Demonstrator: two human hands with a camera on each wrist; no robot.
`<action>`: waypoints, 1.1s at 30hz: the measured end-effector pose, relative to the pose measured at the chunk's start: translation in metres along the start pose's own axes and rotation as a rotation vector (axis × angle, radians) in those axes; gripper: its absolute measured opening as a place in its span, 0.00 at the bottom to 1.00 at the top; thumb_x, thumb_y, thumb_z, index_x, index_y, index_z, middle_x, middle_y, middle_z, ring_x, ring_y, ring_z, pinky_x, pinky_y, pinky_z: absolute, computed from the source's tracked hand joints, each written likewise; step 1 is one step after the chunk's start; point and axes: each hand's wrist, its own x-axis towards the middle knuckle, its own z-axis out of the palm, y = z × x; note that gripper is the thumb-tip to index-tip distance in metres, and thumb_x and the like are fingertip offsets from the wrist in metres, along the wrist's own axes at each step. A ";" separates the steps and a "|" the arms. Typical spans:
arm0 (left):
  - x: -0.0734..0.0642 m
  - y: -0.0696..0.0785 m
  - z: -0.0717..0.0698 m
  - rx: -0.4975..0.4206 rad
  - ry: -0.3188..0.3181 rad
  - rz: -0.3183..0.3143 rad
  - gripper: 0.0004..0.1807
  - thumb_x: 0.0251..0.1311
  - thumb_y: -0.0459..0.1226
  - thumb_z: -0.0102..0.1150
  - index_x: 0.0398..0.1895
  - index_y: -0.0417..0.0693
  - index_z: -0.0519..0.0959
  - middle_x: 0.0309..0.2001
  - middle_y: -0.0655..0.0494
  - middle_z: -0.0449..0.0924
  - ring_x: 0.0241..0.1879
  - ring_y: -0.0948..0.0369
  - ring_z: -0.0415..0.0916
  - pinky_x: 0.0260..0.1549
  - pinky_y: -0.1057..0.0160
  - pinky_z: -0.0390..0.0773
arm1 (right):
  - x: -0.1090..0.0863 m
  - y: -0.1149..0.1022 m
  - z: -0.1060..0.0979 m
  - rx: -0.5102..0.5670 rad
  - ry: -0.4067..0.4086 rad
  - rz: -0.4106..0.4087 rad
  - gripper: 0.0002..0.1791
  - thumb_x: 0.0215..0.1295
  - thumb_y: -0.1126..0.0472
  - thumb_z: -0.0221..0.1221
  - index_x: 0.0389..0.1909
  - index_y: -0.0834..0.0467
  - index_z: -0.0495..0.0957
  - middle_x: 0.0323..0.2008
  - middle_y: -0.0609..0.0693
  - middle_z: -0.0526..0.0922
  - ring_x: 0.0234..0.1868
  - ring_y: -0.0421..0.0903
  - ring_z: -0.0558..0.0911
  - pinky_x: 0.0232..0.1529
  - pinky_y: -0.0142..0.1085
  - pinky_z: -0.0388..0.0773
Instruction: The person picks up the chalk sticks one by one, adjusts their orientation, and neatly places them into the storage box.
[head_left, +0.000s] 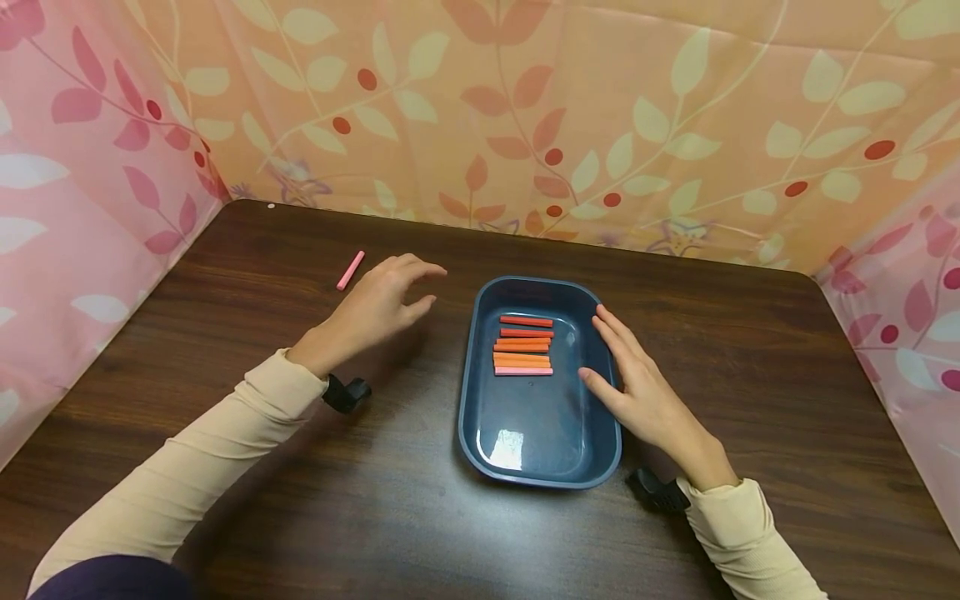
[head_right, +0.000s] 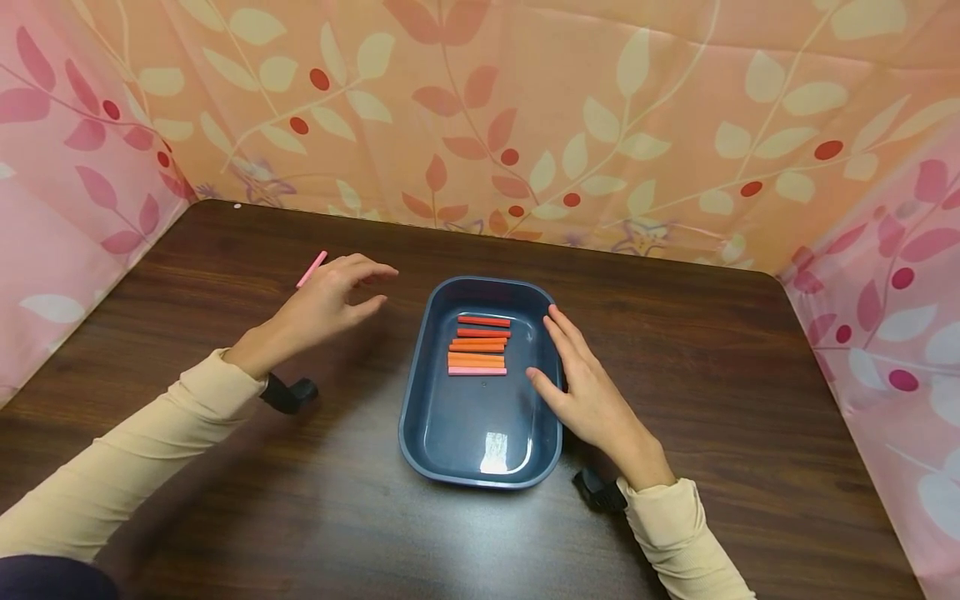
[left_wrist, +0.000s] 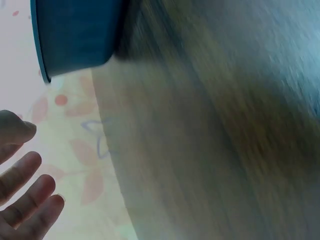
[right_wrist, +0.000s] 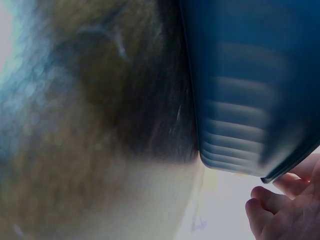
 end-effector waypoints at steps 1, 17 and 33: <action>0.000 -0.002 -0.001 -0.002 0.003 -0.011 0.22 0.58 0.30 0.66 0.57 0.40 0.79 0.50 0.44 0.82 0.50 0.48 0.77 0.52 0.49 0.75 | 0.000 0.000 0.000 -0.001 0.000 0.002 0.41 0.69 0.56 0.59 0.77 0.62 0.52 0.80 0.54 0.47 0.78 0.59 0.53 0.70 0.65 0.56; -0.002 -0.036 -0.014 0.027 0.030 -0.144 0.20 0.59 0.29 0.63 0.57 0.39 0.78 0.51 0.40 0.80 0.50 0.43 0.76 0.49 0.45 0.75 | 0.001 -0.001 0.000 0.002 -0.005 0.008 0.42 0.69 0.55 0.59 0.77 0.62 0.51 0.80 0.54 0.47 0.78 0.59 0.53 0.69 0.66 0.56; -0.008 -0.069 -0.024 0.041 -0.051 -0.264 0.24 0.60 0.31 0.63 0.61 0.39 0.75 0.51 0.35 0.76 0.48 0.43 0.72 0.47 0.45 0.71 | 0.001 0.001 0.001 0.000 -0.001 0.004 0.41 0.69 0.56 0.59 0.76 0.63 0.52 0.80 0.54 0.47 0.78 0.59 0.53 0.70 0.65 0.56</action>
